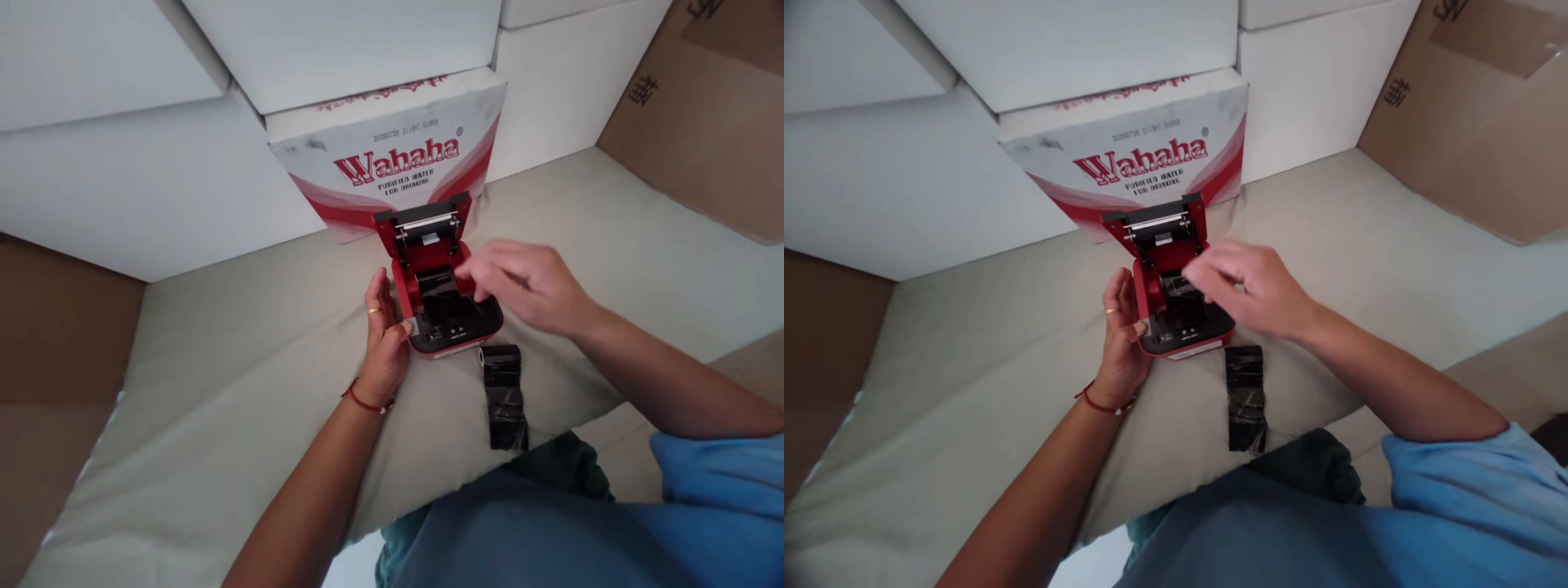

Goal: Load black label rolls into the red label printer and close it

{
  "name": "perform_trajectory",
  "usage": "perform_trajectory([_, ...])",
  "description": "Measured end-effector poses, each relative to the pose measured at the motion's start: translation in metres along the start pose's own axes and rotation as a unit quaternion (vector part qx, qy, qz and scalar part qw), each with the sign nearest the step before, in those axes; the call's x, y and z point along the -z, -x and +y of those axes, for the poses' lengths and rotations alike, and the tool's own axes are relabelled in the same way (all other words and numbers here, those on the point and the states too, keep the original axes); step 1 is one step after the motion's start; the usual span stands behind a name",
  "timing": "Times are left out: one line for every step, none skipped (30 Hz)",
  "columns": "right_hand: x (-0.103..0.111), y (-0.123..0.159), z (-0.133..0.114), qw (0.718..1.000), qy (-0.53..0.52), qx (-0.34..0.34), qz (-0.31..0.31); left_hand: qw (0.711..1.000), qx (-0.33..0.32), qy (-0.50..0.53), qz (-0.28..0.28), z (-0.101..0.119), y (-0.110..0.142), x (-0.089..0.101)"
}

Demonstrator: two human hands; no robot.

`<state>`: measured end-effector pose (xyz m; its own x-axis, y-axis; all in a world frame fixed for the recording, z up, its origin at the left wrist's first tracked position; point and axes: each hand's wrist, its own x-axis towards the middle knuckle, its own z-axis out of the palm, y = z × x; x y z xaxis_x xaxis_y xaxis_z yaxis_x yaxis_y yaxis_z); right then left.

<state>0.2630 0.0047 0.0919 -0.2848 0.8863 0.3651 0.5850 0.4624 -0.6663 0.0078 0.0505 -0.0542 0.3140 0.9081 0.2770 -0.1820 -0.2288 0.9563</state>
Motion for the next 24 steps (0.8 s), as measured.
perform_trajectory([0.003, -0.013, -0.005, 0.998, 0.028, -0.042, -0.023, 1.0, -0.006, 0.003, 0.0, -0.002, 0.0, -0.001])
perform_trajectory([0.003, -0.027, -0.008, 0.993, 0.073, -0.068, -0.059, 1.0, -0.008, 0.006, 0.001, -0.004, 0.0, -0.001])
perform_trajectory([0.002, -0.039, -0.01, 0.984, 0.127, -0.079, -0.1, 1.0, -0.008, 0.011, 0.002, -0.006, -0.001, -0.001])
perform_trajectory([-0.002, -0.05, -0.011, 0.97, 0.183, -0.081, -0.138, 1.0, -0.006, 0.019, 0.002, -0.007, -0.001, -0.002])
perform_trajectory([-0.008, -0.06, -0.01, 0.955, 0.235, -0.079, -0.166, 1.0, -0.003, 0.03, 0.002, -0.009, -0.001, -0.002])
perform_trajectory([-0.014, -0.067, -0.009, 0.94, 0.277, -0.076, -0.182, 0.999, -0.003, 0.041, 0.001, -0.01, -0.002, -0.003])
perform_trajectory([-0.022, -0.073, -0.008, 0.93, 0.306, -0.073, -0.191, 0.999, -0.004, 0.049, 0.0, -0.011, -0.002, -0.003])
perform_trajectory([-0.029, -0.077, -0.007, 0.923, 0.323, -0.071, -0.197, 0.999, -0.007, 0.053, 0.0, -0.011, -0.003, -0.004])
perform_trajectory([-0.036, -0.079, -0.006, 0.919, 0.332, -0.07, -0.199, 0.999, -0.011, 0.051, -0.001, -0.012, -0.003, -0.004])
perform_trajectory([-0.042, -0.079, -0.005, 0.918, 0.337, -0.071, -0.197, 0.999, -0.016, 0.046, -0.002, -0.011, -0.004, -0.005])
perform_trajectory([-0.047, -0.079, -0.005, 0.918, 0.34, -0.073, -0.191, 0.999, -0.02, 0.041, -0.004, -0.011, -0.004, -0.006])
perform_trajectory([-0.051, -0.079, -0.005, 0.918, 0.344, -0.076, -0.184, 0.999, -0.024, 0.038, -0.006, -0.011, -0.004, -0.006])
perform_trajectory([-0.053, -0.079, -0.005, 0.916, 0.351, -0.08, -0.178, 0.999, -0.028, 0.039, -0.007, -0.01, -0.005, -0.007])
perform_trajectory([-0.055, -0.079, -0.006, 0.913, 0.359, -0.086, -0.175, 0.999, -0.031, 0.043, -0.007, -0.009, -0.005, -0.008])
perform_trajectory([-0.054, -0.08, -0.007, 0.908, 0.368, -0.094, -0.179, 0.998, -0.032, 0.05, -0.005, -0.009, -0.005, -0.008])
perform_trajectory([-0.053, -0.081, -0.008, 0.902, 0.375, -0.103, -0.189, 0.998, -0.033, 0.058, -0.003, -0.009, -0.005, -0.008])
perform_trajectory([-0.052, -0.082, -0.01, 0.895, 0.382, -0.114, -0.203, 0.997, -0.032, 0.068, -0.001, -0.009, -0.005, -0.009])
perform_trajectory([-0.05, -0.083, -0.012, 0.888, 0.386, -0.125, -0.217, 0.997, -0.031, 0.076, 0.002, -0.009, -0.005, -0.009])
perform_trajectory([-0.047, -0.083, -0.014, 0.882, 0.388, -0.137, -0.229, 0.996, -0.029, 0.081, 0.004, -0.01, -0.005, -0.009])
perform_trajectory([-0.045, -0.083, -0.017, 0.878, 0.386, -0.15, -0.239, 0.996, -0.028, 0.082, 0.004, -0.011, -0.006, -0.009])
perform_trajectory([-0.043, -0.083, -0.019, 0.877, 0.382, -0.163, -0.243, 0.996, -0.028, 0.08, 0.003, -0.012, -0.006, -0.009])
perform_trajectory([-0.041, -0.081, -0.022, 0.877, 0.374, -0.175, -0.243, 0.997, -0.029, 0.076, 0.001, -0.013, -0.006, -0.009])
perform_trajectory([-0.038, -0.079, -0.024, 0.881, 0.364, -0.185, -0.241, 0.997, -0.03, 0.07, -0.001, -0.014, -0.006, -0.009])
perform_trajectory([-0.033, -0.075, -0.027, 0.887, 0.348, -0.193, -0.236, 0.997, -0.032, 0.065, -0.003, -0.014, -0.006, -0.008])
